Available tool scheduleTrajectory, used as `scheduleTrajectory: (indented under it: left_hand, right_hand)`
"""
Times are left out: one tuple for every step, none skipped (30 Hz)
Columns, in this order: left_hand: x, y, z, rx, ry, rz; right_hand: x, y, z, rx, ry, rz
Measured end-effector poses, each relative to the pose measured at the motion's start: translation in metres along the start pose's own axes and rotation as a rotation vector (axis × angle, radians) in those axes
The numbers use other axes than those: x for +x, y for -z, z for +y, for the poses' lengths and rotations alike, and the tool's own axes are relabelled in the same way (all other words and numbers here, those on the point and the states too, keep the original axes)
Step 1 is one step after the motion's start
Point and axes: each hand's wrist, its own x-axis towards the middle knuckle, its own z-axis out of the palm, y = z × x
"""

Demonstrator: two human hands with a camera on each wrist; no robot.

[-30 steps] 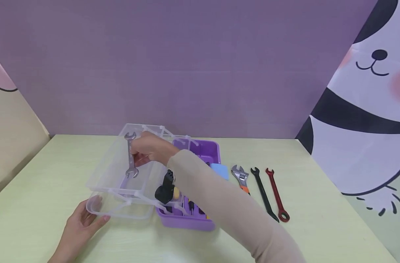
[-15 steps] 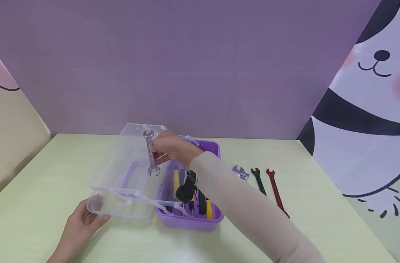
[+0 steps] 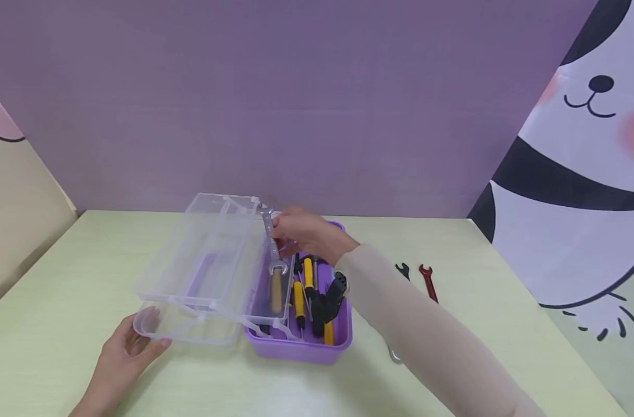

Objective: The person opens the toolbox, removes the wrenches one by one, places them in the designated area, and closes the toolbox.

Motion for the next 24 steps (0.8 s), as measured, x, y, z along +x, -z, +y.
scheduleTrajectory:
  left_hand:
    - [0.000, 0.000, 0.000, 0.001, 0.001, 0.001]
    - [-0.001, 0.001, 0.000, 0.001, 0.002, 0.001]
    - [-0.001, 0.001, 0.000, 0.000, 0.004, 0.002]
    - [-0.002, 0.002, 0.000, 0.000, 0.004, 0.002]
    - [-0.002, 0.002, 0.000, 0.000, 0.003, 0.001]
    - [-0.002, 0.002, 0.000, 0.000, 0.003, 0.002]
    - [-0.002, 0.002, 0.000, -0.002, 0.003, 0.000]
    - [-0.002, 0.002, 0.000, -0.003, 0.002, -0.001]
    - [-0.002, 0.002, 0.000, -0.003, 0.001, -0.001]
    - [-0.002, 0.002, 0.000, -0.006, 0.000, -0.001]
    - [-0.002, 0.002, 0.000, -0.009, 0.000, 0.000]
    - [-0.003, 0.002, 0.001, -0.011, -0.002, 0.001]
    - [-0.003, 0.002, 0.001, -0.014, -0.006, 0.001]
    - [-0.003, 0.001, 0.001, -0.015, -0.009, 0.002]
    - [-0.003, 0.001, 0.001, -0.019, -0.012, 0.003]
    - [-0.003, 0.001, 0.001, -0.024, -0.016, 0.003]
    - [-0.003, 0.000, 0.001, -0.025, -0.020, 0.005]
    - [-0.004, 0.000, 0.001, -0.026, -0.022, 0.004]
    - [-0.004, 0.000, 0.001, -0.027, -0.024, 0.004]
    - [-0.003, 0.000, 0.001, -0.027, -0.025, 0.004]
    - [-0.003, 0.000, 0.001, -0.026, -0.025, 0.002]
    - [-0.003, 0.000, 0.001, -0.027, -0.025, 0.002]
    - [-0.003, 0.000, 0.001, -0.025, -0.024, 0.001]
    - [-0.003, 0.000, 0.001, -0.022, -0.021, -0.001]
  right_hand:
    - [-0.001, 0.002, 0.002, 0.004, 0.000, 0.001]
    - [-0.002, 0.004, 0.004, 0.005, 0.002, 0.004]
    - [-0.003, 0.007, 0.006, 0.008, 0.003, 0.007]
    - [-0.004, 0.009, 0.008, 0.011, -0.001, 0.013]
    - [-0.005, 0.012, 0.010, 0.017, -0.002, 0.016]
    - [-0.006, 0.014, 0.012, 0.015, 0.004, 0.012]
    - [-0.007, 0.017, 0.013, 0.018, 0.008, 0.010]
    - [-0.007, 0.019, 0.015, 0.019, 0.012, 0.004]
    - [-0.008, 0.022, 0.016, 0.022, 0.010, 0.003]
    - [-0.008, 0.024, 0.018, 0.022, 0.012, -0.002]
    - [-0.009, 0.027, 0.019, 0.021, 0.011, -0.005]
    - [-0.009, 0.029, 0.021, 0.016, 0.010, -0.008]
    - [-0.010, 0.032, 0.023, 0.013, 0.008, -0.009]
    - [-0.011, 0.034, 0.025, 0.007, 0.008, -0.012]
    - [-0.012, 0.036, 0.027, 0.002, 0.003, -0.009]
    - [-0.013, 0.039, 0.028, -0.005, 0.002, -0.009]
    - [-0.014, 0.041, 0.030, -0.014, 0.001, -0.005]
    - [-0.016, 0.044, 0.032, -0.021, 0.000, -0.005]
    - [-0.018, 0.046, 0.033, -0.030, -0.002, 0.002]
    - [-0.019, 0.049, 0.035, -0.037, -0.007, 0.011]
    - [-0.021, 0.051, 0.037, -0.042, -0.011, 0.017]
    - [-0.022, 0.054, 0.038, -0.046, -0.013, 0.019]
    - [-0.024, 0.057, 0.040, -0.050, -0.014, 0.021]
    - [-0.025, 0.060, 0.042, -0.051, -0.020, 0.024]
